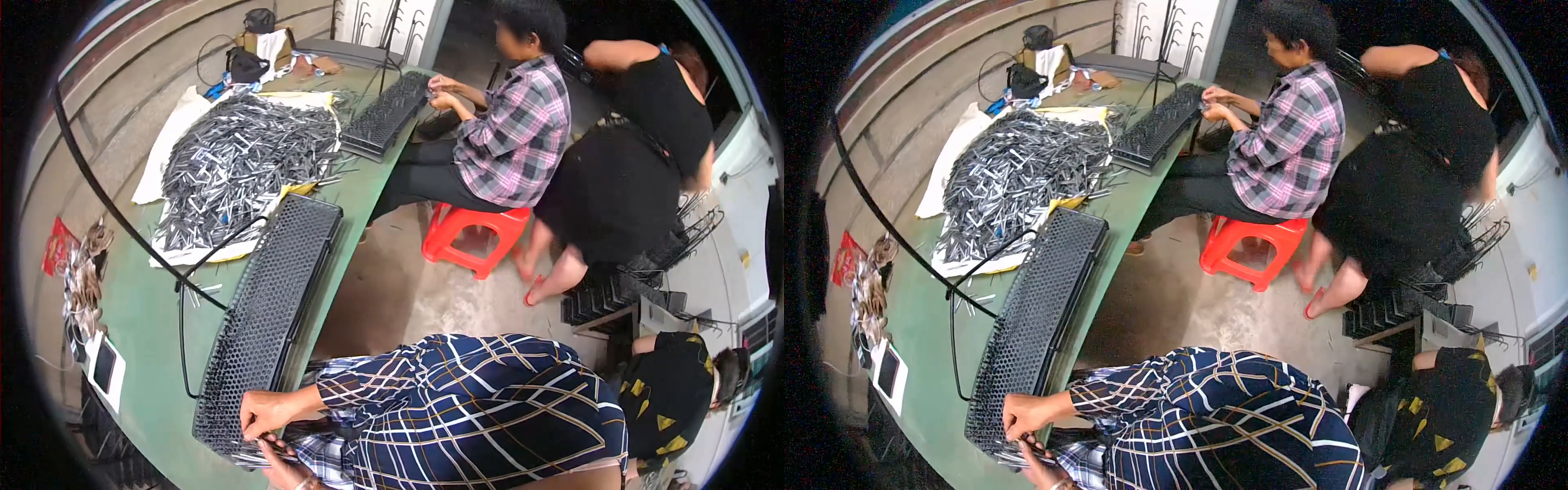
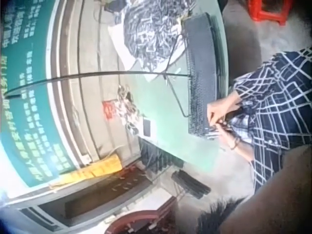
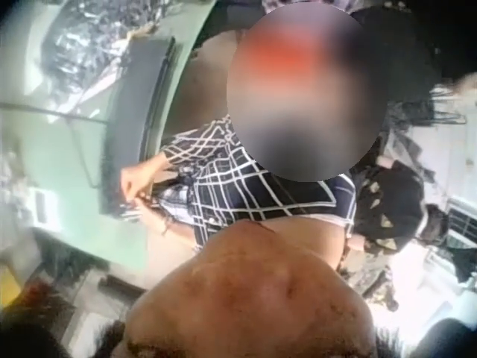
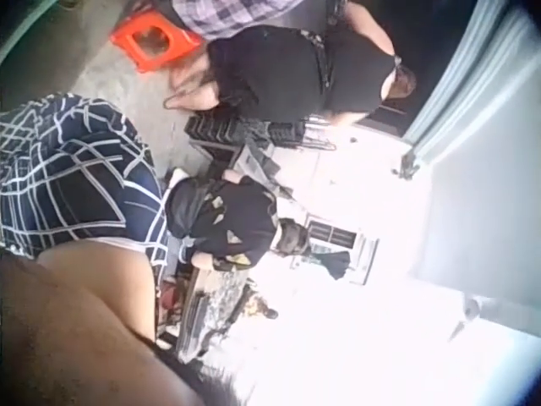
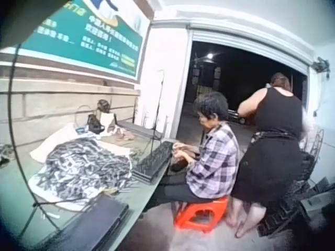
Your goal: Inserting small electronic components into a perforated mesh panel at a workbench.
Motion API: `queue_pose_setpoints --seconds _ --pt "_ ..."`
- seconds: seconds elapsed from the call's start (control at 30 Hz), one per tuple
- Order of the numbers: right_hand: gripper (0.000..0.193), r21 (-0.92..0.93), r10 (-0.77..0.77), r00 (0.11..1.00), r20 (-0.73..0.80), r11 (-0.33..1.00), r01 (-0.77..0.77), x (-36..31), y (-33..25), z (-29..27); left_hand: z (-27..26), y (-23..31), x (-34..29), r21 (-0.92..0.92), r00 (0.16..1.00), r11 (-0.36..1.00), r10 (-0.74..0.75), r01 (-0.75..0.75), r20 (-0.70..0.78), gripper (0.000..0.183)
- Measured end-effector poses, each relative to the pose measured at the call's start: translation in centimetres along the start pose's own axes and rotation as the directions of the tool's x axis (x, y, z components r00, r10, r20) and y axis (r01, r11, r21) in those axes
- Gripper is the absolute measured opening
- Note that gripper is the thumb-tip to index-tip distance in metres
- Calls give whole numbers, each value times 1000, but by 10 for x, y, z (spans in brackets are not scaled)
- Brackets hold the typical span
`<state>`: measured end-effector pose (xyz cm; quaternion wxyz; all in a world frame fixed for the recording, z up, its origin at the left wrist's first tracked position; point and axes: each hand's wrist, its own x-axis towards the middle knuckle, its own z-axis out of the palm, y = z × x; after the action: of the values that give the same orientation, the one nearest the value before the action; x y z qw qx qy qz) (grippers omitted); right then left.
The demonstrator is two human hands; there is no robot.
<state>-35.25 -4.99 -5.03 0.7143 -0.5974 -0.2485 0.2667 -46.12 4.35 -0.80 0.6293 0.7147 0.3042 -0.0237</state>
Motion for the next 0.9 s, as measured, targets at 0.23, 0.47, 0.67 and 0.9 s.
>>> queue_pose_setpoints --seconds 0.23,0.47,0.67,0.9 --pt "14 27 -25 999 -27 999 26 -7 -1 -5 14 6 -6 -201 999 979 31 -27 18 28" --pt "14 -46 -82 997 2 996 82 -14 -10 -2 18 11 -19 -296 999 954 37 -39 -14 27" --pt "17 -46 -83 994 74 995 86 -24 -16 5 12 -7 -23 -356 995 930 72 -90 -66 25" --pt "19 -93 -134 988 76 986 141 -30 -4 1 18 -16 -25 -352 994 931 75 -96 -74 21"
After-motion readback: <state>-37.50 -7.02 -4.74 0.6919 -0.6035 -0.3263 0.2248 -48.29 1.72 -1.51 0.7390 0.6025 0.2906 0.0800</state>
